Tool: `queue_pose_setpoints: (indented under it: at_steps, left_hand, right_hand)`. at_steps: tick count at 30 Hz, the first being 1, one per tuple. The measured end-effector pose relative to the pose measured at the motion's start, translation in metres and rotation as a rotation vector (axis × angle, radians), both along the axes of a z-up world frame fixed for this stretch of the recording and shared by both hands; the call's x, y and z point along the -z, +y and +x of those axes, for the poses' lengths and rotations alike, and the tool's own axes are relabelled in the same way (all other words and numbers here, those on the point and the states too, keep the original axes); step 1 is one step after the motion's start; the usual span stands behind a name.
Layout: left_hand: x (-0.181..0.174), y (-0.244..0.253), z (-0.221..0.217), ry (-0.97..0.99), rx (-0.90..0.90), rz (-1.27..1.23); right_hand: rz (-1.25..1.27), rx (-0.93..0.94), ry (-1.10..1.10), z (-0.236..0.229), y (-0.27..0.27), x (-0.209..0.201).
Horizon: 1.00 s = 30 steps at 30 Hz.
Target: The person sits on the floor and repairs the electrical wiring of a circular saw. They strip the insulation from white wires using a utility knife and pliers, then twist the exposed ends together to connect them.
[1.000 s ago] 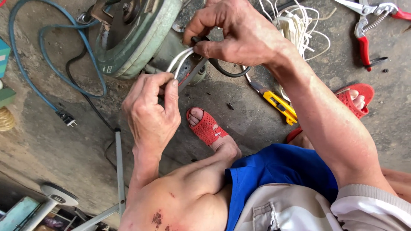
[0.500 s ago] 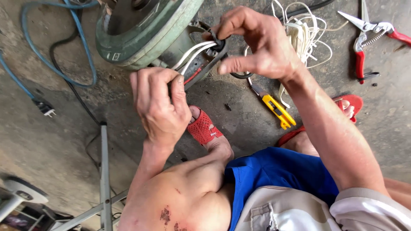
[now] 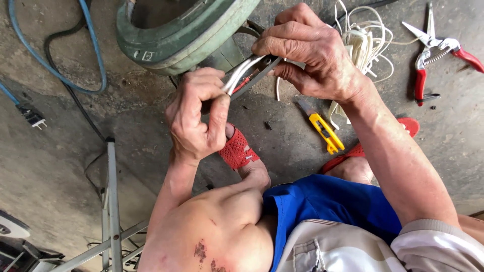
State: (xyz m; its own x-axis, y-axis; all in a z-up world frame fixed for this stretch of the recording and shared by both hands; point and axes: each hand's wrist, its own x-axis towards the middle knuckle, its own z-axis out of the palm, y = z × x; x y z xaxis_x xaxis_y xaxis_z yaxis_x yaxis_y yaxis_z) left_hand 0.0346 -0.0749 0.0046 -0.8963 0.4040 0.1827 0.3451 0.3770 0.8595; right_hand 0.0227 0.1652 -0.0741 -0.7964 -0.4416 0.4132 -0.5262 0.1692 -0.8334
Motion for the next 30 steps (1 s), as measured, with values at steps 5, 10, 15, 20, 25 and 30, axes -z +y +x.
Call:
queue_pose_setpoints:
  at_steps: [5, 10, 15, 20, 25, 30]
  left_hand:
    - [-0.002, -0.009, -0.001, 0.052, 0.106, -0.146]
    - [-0.001, -0.013, -0.001, 0.059, 0.14, -0.171]
    - [-0.002, -0.005, -0.006, 0.108, 0.148, -0.252]
    - [0.002, 0.009, -0.007, 0.192, 0.231, -0.581]
    - [-0.002, 0.018, -0.01, 0.106, 0.223, -0.578]
    - [-0.005, 0.02, -0.014, -0.058, 0.212, -0.515]
  right_hand:
    - [0.003, -0.045, 0.007, -0.005, 0.0, -0.004]
    - [0.004, -0.051, 0.062, -0.008, 0.001, -0.004]
    - [-0.101, -0.042, -0.04, -0.008, 0.0, 0.0]
    - [-0.075, -0.031, 0.007, -0.008, -0.001, 0.004]
    - [-0.069, -0.041, -0.025, -0.009, 0.004, 0.005]
    - [-0.077, -0.046, -0.058, -0.01, 0.006, 0.006]
